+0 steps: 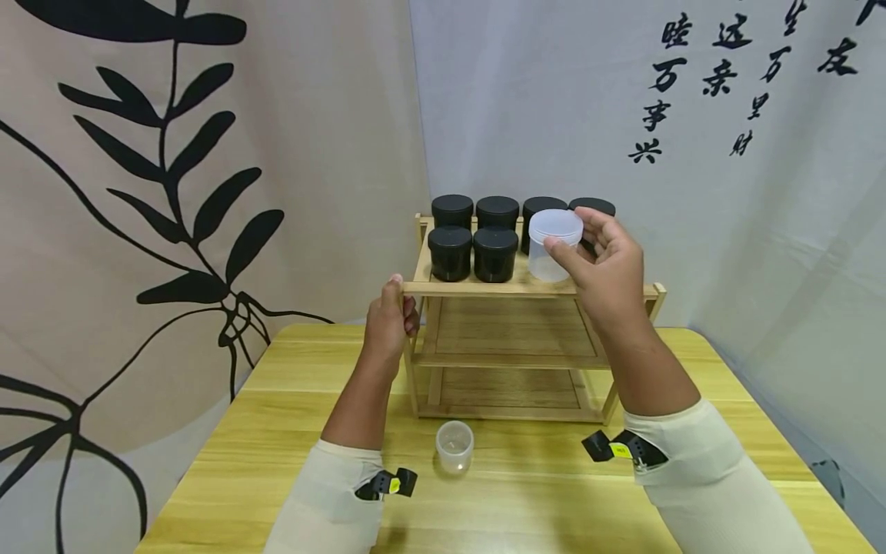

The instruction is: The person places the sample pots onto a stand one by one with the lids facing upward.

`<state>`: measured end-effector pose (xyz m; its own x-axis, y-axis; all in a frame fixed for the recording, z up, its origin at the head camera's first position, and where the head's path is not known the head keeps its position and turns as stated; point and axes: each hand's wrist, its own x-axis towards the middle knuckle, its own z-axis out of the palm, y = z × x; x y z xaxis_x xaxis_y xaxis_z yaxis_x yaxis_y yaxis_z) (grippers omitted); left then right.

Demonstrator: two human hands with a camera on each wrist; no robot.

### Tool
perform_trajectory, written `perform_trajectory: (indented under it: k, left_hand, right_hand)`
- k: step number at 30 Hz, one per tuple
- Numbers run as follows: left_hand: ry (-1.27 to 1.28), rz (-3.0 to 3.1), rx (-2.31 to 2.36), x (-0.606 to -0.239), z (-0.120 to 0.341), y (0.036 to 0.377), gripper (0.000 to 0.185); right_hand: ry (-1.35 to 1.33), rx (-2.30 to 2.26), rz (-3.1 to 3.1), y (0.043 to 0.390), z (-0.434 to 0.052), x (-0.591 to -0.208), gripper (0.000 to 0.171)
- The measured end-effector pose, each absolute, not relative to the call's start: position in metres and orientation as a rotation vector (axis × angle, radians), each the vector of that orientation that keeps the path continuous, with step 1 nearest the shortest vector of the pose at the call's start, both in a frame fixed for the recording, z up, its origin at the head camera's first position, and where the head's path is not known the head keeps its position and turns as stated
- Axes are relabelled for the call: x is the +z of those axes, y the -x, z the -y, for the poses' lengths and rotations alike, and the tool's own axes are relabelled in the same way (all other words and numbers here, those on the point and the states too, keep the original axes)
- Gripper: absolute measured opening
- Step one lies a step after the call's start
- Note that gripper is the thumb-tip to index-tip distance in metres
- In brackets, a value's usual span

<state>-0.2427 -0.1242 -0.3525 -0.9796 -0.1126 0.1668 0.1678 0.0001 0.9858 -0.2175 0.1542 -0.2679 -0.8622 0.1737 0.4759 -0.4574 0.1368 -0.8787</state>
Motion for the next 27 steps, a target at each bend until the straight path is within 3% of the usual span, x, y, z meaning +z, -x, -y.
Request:
perform_trajectory:
  k: [27]
  left_hand:
    - [0.063, 2.076, -2.075, -0.3526, 0.1240, 0.2414, 0.052]
  right_hand:
    - [-0.239, 1.715, 2.073, 0.2241, -0.1528, -0.2733, 0.065]
